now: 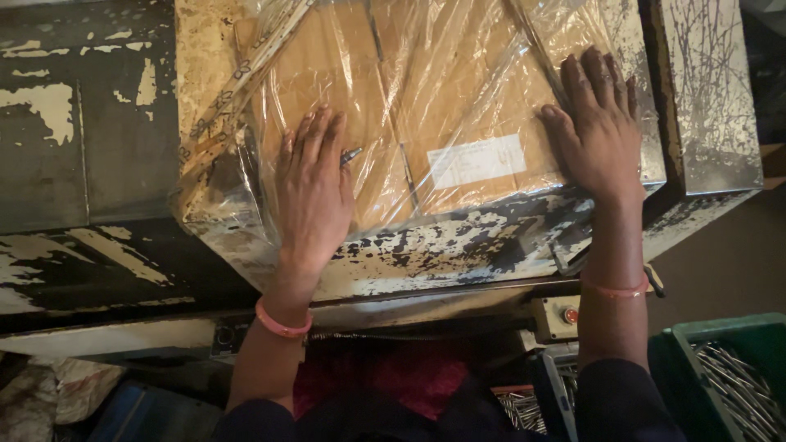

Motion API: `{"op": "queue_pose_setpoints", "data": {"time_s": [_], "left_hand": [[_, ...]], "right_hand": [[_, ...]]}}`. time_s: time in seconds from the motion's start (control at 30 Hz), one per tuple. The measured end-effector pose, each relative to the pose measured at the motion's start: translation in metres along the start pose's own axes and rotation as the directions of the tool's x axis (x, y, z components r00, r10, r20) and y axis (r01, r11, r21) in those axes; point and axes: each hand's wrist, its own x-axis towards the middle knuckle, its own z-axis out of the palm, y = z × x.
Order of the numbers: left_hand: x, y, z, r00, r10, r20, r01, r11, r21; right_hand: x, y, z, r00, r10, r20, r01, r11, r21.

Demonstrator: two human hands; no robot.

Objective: The person wraps a cardboard box with clear plastic film using a manual strapping machine. They repeatedly pull the film over the box, press down to secure it, and operate the machine's lever to tighten and cut the strap.

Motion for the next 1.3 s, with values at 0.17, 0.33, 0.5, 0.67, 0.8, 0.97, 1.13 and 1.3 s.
{"op": "queue_pose_setpoints", "data": {"time_s": [0.17,0.33,0.5,0.67,0.8,0.97,1.13,1.3], "left_hand": [[0.0005,0.0,0.0012,1.0,-0.007,0.022,0.007,1.0,0.006],[0.0014,0.0013,0.0022,1.0,-0.008,0.027,0.009,1.0,-0.012],[0.001,-0.0007,0.0032,1.0,-0.008,0.03,0.008,1.0,0.001],[0.0002,-0.0016,0.004,1.0,-0.008,0.029,0.008,1.0,0.003],[0.0,-0.0017,0.0048,1.0,-0.001,0.017,0.001,1.0,0.001],[0.0001,-0.0012,0.0051,1.0,-0.005,0.024,0.005,1.0,-0.001],[0.0003,-0.0003,0.0039,0.999,-0.015,0.035,0.015,1.0,-0.016],[0.0016,-0.0003,0.0038,1.0,-0.003,0.022,0.003,1.0,-0.01]], "right_hand": [[-0.0016,-0.0007,-0.0009,1.0,-0.001,-0.002,0.001,1.0,-0.002],[-0.0019,-0.0001,-0.0021,1.0,0.013,0.003,-0.013,1.0,-0.013],[-0.0029,-0.0013,-0.0015,1.0,0.004,-0.003,-0.004,1.0,-0.007],[-0.0038,-0.0026,-0.0019,1.0,-0.008,-0.009,0.008,1.0,-0.018],[-0.0037,-0.0029,-0.0005,1.0,0.014,0.003,-0.014,1.0,-0.025],[-0.0034,-0.0001,0.001,1.0,0.015,0.015,-0.014,0.999,-0.036],[-0.0043,0.0014,0.0014,1.0,0.02,0.018,-0.02,0.999,-0.04],[-0.0047,0.0006,0.0002,0.999,0.028,0.017,-0.027,0.998,-0.048]]}}
